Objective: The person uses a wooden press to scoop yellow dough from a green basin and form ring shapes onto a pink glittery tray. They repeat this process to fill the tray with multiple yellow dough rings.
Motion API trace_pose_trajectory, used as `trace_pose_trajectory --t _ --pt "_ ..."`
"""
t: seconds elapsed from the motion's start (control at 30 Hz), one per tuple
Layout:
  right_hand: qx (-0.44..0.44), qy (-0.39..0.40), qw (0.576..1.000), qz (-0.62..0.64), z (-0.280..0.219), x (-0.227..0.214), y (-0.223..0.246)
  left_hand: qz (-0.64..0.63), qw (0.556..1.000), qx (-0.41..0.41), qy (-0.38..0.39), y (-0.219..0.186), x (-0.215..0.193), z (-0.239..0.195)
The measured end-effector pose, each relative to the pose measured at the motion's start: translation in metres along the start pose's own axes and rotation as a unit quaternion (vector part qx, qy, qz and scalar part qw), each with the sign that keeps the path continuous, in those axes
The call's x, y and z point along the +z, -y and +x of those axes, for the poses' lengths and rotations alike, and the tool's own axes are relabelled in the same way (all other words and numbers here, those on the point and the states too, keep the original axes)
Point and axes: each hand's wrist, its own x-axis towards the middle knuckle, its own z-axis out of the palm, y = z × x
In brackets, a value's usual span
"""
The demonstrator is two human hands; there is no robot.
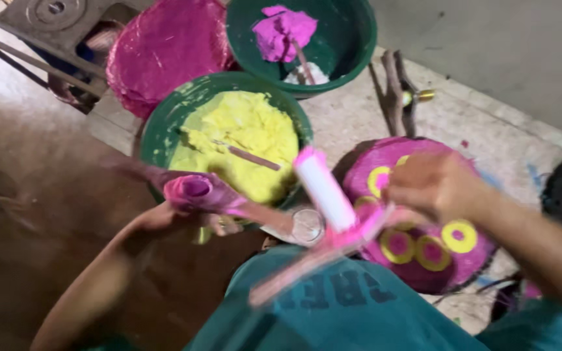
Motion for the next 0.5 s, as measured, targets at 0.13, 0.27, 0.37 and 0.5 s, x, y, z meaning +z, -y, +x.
trace_pose_trajectory --t 0.13,0.27,0.37,0.5 --pt "-0.157 0.017 0.915 -0.372 0.072 0.009 -0.066 -0.286 0.952 0.111 0.021 0.061 -0.027 0.001" --pt "-0.037 -0.219 0.894 -0.389 0.126 0.060 -0.134 -0.323 0.918 0.129 -0.193 0.127 -0.071 0.031" --pt "0.253 -0.248 0.923 -0.149 0.142 0.119 -0.212 -0.242 0.875 0.156 -0.389 0.157 -0.125 0.046" --pt "0.489 -0.021 0.858 -0.154 0.138 0.220 -0.338 -0.108 0.812 0.236 -0.523 0.172 -0.179 0.061"
